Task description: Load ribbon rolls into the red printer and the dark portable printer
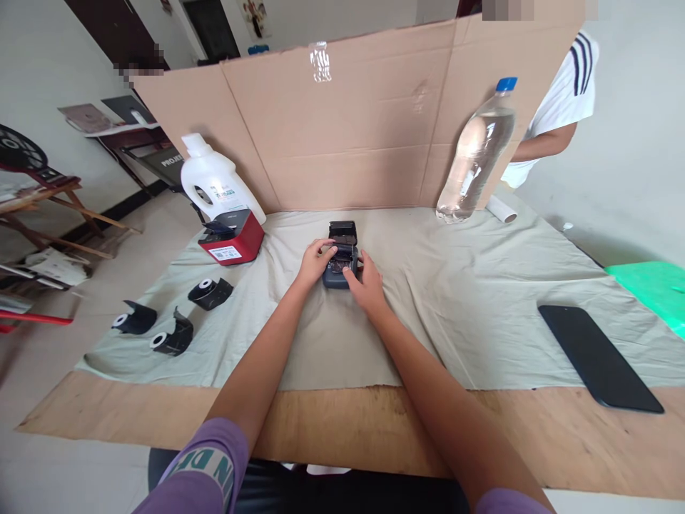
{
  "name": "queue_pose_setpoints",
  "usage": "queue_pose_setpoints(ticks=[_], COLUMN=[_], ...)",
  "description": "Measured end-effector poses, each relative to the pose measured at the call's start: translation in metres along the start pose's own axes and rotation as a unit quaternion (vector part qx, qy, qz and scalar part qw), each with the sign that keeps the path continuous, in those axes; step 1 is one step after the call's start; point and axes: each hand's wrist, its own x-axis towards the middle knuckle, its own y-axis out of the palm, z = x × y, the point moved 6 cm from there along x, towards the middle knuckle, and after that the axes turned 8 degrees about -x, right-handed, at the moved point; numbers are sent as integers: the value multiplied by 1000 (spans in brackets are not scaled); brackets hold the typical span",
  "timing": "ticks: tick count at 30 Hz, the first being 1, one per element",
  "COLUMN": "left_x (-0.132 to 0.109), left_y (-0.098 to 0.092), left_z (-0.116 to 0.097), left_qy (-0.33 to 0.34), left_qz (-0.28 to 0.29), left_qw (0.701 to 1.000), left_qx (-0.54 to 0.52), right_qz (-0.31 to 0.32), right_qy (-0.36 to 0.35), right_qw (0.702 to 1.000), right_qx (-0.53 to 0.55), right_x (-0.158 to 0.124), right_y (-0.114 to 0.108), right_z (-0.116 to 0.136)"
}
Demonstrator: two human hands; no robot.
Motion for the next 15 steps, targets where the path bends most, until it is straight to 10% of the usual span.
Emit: queue_pose_setpoints(ticks=[6, 15], left_x=[0, -42], left_y=[-6, -17], left_z=[4, -51], left_qy=[-79, 118], left_qz=[-70, 53], left_qw=[994, 983], left_qx=[8, 131], right_qz=[9, 5], right_qy=[4, 12], right_qw=[1000, 1000], right_qx=[-8, 6], right_x=[-1, -1], right_y=[0, 0], right_z=[1, 2])
